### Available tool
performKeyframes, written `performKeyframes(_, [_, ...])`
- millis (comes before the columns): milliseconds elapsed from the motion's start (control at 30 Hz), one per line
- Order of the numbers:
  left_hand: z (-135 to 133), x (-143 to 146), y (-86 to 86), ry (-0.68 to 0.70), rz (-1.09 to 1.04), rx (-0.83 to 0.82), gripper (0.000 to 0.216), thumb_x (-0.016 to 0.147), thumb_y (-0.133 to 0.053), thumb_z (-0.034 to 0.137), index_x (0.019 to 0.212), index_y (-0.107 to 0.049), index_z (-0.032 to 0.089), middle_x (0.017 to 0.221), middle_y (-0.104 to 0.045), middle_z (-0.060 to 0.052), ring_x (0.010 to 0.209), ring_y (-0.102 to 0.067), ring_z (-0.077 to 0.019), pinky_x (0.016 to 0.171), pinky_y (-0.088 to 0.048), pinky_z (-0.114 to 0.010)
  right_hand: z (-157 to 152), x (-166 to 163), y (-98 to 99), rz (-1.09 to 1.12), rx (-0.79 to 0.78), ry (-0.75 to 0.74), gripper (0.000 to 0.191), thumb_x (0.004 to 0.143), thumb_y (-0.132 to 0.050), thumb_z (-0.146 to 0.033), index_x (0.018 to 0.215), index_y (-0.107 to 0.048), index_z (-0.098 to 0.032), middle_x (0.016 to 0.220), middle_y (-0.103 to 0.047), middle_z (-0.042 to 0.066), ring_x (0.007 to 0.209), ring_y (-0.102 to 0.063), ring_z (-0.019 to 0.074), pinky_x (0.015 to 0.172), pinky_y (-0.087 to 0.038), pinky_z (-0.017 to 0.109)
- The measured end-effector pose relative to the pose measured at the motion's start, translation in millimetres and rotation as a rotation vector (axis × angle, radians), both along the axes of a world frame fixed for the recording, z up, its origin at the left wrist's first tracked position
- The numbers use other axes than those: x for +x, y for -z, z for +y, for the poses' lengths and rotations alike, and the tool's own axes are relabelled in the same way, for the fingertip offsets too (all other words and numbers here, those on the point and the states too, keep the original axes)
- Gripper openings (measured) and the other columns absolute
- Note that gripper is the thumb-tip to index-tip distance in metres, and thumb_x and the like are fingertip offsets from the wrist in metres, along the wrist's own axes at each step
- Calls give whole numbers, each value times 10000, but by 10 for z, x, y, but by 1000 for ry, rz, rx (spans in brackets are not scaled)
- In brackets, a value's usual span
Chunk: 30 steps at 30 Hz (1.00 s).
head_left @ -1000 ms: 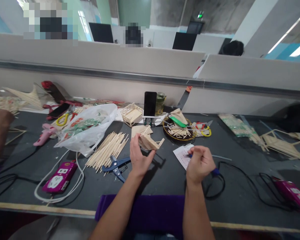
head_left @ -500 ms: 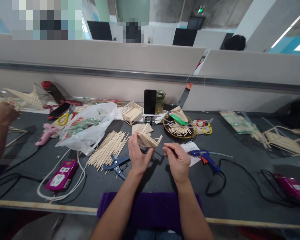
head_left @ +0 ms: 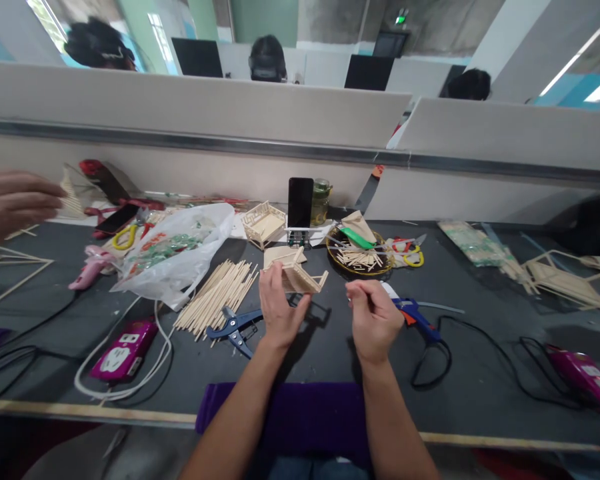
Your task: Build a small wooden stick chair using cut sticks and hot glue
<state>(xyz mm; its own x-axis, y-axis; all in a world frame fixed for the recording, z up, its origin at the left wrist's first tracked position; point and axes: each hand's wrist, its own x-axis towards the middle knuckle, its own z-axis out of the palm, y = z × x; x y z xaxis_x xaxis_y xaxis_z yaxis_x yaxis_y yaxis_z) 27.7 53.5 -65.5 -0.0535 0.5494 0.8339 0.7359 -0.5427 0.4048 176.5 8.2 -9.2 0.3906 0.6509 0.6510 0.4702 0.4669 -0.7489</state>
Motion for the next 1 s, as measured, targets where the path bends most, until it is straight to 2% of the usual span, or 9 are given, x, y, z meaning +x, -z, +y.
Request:
performKeyframes(100, [8,1,11,13,41,35,828,842,-674,398,1509,-253,148,1339,-546,-216,1281,-512,-318,1113,-369,-525,138,10,-70,-127,-60,-110,141,904,-608,-227,979,-727,-215,869,-668,46,822,-628,191,752,-502,328])
performKeyframes(167, [10,-4,13,24,60,46,822,859,-654,401,1518,-235,142,1353,-539,-220,1293,-504,-315,1126,-353,-530,237,-8,-120,-243,-140,-193,239,865,-656,-249,1095,-716,-219,924,-659,64,889,-615,219,802,-502,367])
performKeyframes(233, [12,-12,9,43,75,53,804,878,-630,397,1523,-227,139,1362,-535,-220,1302,-499,-314,1136,-336,-537,306,-29,-181,-346,-225,-265,263,832,-692,-250,1091,-719,-217,925,-659,67,908,-605,233,823,-495,381])
performKeyframes(300, [16,-20,1,57,86,57,794,886,-619,382,1528,-220,139,1359,-536,-216,1302,-499,-312,1142,-324,-544,331,-39,-256,-391,-272,-307,135,839,-673,-212,957,-739,-209,871,-667,56,876,-608,223,811,-489,365])
performKeyframes(400, [25,-26,-11,51,96,67,823,866,-651,347,1530,-218,128,1336,-541,-221,1289,-504,-316,1139,-327,-553,281,-6,-378,-334,-204,-244,122,870,-624,-175,780,-704,-200,788,-668,31,794,-614,188,751,-478,322])
performKeyframes(600, [27,-8,-9,32,92,44,861,837,-685,296,1536,-208,138,1320,-549,-217,1273,-517,-318,1137,-333,-558,13,123,-525,91,62,63,192,885,-655,-311,739,-679,-189,573,-568,-34,516,-518,109,509,-399,241])
performKeyframes(733, [28,4,2,24,92,30,863,837,-684,308,1537,-207,144,1322,-557,-211,1271,-523,-322,1132,-341,-559,-49,88,-507,274,48,-6,222,881,-658,-348,738,-700,-183,490,-525,-50,423,-461,87,440,-374,226])
performKeyframes(867, [29,0,3,24,103,31,861,842,-680,317,1536,-203,138,1321,-555,-217,1272,-523,-322,1129,-341,-561,24,-27,-452,184,-116,-119,123,851,-679,-291,883,-760,-204,754,-723,19,571,-608,126,526,-498,252])
performKeyframes(1000, [32,-7,14,24,108,20,857,849,-672,329,1536,-199,135,1328,-554,-219,1280,-517,-317,1134,-336,-553,117,-94,-380,86,-138,-269,151,870,-622,-202,913,-765,-228,858,-735,25,676,-648,141,638,-545,277])
